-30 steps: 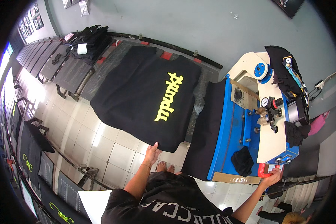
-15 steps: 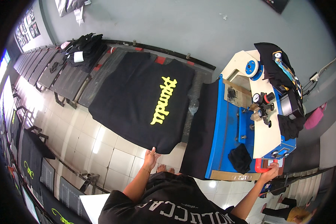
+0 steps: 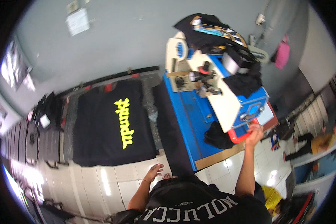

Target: The person positions black t-shirts on a heat press machine, places a protective sheet over the design, activates the press, and then moves the processed shirts to a secondary workspace on the floor.

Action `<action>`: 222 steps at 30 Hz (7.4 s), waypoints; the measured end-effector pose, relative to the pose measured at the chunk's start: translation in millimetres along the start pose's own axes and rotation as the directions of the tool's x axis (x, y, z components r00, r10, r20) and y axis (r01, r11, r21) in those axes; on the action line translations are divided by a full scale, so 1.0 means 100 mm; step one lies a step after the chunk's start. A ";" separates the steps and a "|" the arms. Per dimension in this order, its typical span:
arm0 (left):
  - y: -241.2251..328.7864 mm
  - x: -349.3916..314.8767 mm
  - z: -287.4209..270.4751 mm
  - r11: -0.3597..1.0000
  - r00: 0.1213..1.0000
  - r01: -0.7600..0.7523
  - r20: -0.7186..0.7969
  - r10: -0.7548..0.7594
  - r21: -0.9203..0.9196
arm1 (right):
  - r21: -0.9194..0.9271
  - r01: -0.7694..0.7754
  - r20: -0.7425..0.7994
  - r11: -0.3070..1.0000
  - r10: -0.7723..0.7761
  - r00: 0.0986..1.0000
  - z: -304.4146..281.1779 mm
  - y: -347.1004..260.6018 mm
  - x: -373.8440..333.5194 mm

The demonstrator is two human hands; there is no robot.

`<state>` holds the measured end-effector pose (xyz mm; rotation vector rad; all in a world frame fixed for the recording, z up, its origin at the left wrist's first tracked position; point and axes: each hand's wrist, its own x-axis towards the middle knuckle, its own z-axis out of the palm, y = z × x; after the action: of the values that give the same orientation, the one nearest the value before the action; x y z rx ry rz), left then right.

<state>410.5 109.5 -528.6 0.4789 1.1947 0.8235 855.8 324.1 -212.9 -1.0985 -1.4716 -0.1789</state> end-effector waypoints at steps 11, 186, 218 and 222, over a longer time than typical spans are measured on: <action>0.18 0.13 0.63 0.995 0.990 0.094 0.106 -0.089 -0.040 | 0.052 0.049 -0.059 0.997 -0.046 0.997 -0.01 -0.27 0.19; 2.04 -1.46 0.38 0.386 0.630 -0.775 0.648 0.427 0.500 | -0.155 -0.988 -0.730 0.024 0.670 0.131 -1.66 -3.03 -4.30; -0.79 -2.11 2.55 0.180 -0.403 -0.909 0.686 -0.606 -0.375 | 0.962 -0.231 -0.257 0.143 0.750 -0.609 -1.40 -3.88 -4.78; -0.69 -2.23 2.61 0.234 -0.389 -0.921 0.711 -0.585 -0.312 | 0.967 -0.192 -0.244 0.166 0.815 -0.525 -1.34 -3.92 -4.99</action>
<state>647.1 -82.7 -356.0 2.3242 -0.8065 -0.2256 586.4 -231.1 -412.3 -0.8149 0.8117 0.3862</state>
